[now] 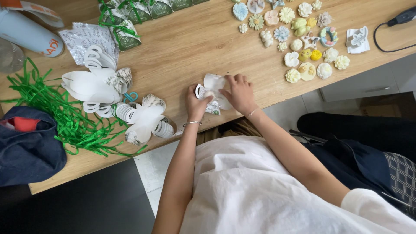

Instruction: Packaging decorative flower-shaped candles into small plastic bags and cardstock flower boxes with ribbons.

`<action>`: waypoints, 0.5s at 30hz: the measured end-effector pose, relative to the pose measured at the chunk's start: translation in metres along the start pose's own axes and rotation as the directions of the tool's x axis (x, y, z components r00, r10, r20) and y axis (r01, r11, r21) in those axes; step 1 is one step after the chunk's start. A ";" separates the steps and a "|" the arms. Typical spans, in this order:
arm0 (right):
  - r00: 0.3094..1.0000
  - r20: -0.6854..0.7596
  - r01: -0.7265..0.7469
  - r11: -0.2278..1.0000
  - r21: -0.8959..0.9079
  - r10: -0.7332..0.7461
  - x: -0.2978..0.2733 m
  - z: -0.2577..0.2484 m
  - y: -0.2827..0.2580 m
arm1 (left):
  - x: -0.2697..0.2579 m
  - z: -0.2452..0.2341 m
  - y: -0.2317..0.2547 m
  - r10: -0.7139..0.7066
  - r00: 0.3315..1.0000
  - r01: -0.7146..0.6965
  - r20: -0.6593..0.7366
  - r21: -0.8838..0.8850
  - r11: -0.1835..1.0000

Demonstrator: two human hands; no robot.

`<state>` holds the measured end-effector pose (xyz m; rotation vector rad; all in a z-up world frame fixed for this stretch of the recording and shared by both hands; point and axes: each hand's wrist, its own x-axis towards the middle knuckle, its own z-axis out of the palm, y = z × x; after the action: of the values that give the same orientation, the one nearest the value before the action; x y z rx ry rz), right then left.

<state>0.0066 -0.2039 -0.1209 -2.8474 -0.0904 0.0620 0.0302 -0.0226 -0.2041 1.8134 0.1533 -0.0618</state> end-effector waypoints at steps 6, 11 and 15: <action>0.905 0.276 -0.422 0.760 0.494 0.324 -0.025 0.033 0.053 | -0.006 -0.002 0.006 0.043 0.999 -0.039 -0.030 0.126 0.991; 0.820 0.388 -0.546 0.369 0.753 0.422 -0.020 0.021 0.012 | -0.019 -0.002 0.016 0.123 0.992 -0.115 -0.010 0.296 0.948; 0.871 0.274 -0.435 0.381 0.816 0.409 -0.012 0.011 -0.018 | -0.027 0.001 0.041 -0.082 0.985 0.009 0.152 0.430 0.903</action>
<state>-0.0065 -0.1843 -0.1255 -1.7520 0.5408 0.1937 0.0093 -0.0352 -0.1614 2.2340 0.0645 -0.3016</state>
